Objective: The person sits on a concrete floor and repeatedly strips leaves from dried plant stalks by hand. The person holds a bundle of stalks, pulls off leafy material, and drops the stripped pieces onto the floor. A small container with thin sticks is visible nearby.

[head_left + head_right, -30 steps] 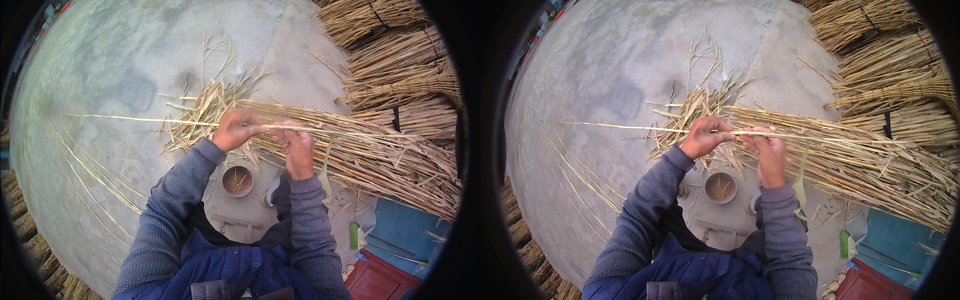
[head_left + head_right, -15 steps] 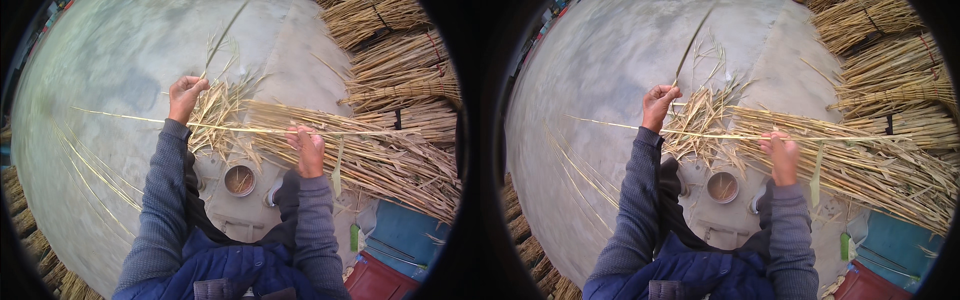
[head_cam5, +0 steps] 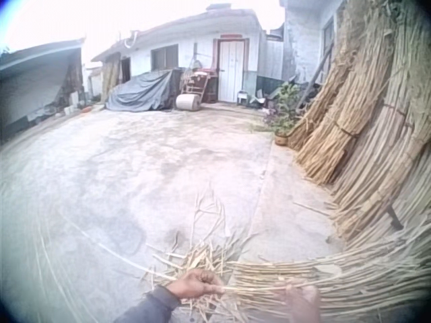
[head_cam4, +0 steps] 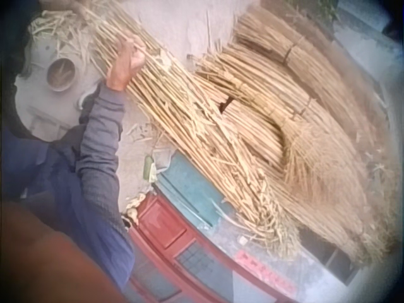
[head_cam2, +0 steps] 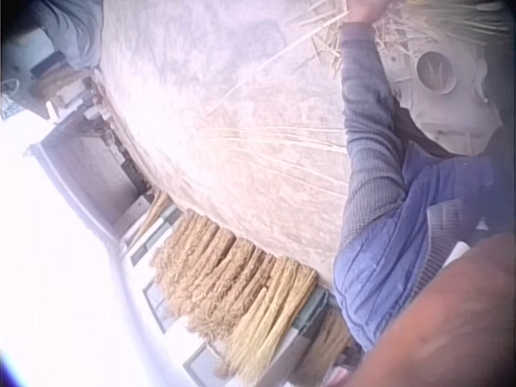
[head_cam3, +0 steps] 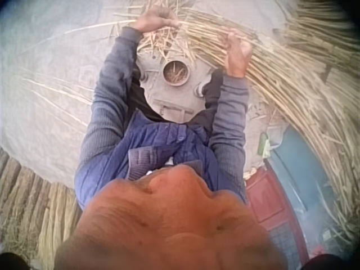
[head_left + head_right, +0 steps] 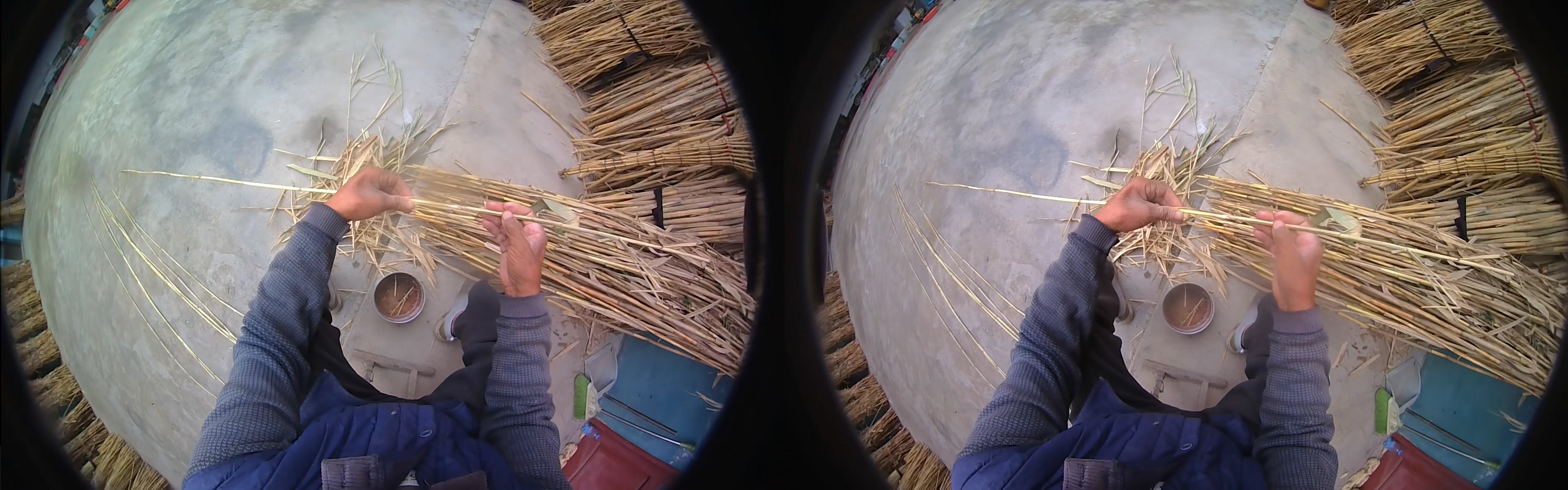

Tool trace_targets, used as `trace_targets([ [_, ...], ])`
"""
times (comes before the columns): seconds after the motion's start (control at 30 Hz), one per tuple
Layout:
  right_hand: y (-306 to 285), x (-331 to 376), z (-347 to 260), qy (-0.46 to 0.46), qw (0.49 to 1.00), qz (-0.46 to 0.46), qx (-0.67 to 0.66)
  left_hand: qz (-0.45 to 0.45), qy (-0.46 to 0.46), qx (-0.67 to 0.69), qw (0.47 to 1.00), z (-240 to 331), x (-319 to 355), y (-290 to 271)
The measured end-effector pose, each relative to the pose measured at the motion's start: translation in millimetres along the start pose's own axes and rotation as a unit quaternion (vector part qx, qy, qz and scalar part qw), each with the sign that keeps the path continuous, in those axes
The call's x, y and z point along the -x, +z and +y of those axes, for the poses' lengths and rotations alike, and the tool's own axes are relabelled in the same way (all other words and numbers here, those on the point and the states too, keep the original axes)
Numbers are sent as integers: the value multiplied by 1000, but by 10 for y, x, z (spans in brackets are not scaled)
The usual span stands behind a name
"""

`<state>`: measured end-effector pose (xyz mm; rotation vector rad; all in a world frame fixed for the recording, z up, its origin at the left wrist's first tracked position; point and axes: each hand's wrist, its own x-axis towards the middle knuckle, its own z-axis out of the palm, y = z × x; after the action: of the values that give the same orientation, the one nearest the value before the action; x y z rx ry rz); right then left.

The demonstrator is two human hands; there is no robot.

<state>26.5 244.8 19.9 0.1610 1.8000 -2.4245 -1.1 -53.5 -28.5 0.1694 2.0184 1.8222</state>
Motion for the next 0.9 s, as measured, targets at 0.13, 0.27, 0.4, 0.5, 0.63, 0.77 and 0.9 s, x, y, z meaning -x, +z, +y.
trace_targets([
  [0.13, -24, 11, -12, -29, 999, -27, 4, 122, 0, 109, 987, -37, 14, -224],
  [0.27, -22, 7, -34, -7, 999, -34, 18, 284, 91, -226, 927, 16, 46, -273],
  [0.4, 100, -7, 28, 9, 998, -51, 39, 208, 275, -302, 889, 126, 10, 149],
  [0.5, 175, 6, 78, 55, 996, -54, 49, 116, 275, -244, 923, 167, -32, 415],
  [0.63, 47, 13, -5, 97, 994, 38, 31, 105, 183, -247, 946, 162, 8, 188],
  [0.77, -87, -23, -52, 85, 993, 60, 50, 83, 80, -264, 958, 159, 114, -33],
  [0.9, 40, 6, 99, 54, 998, 29, 1, 63, 136, -218, 964, 172, 29, 293],
])
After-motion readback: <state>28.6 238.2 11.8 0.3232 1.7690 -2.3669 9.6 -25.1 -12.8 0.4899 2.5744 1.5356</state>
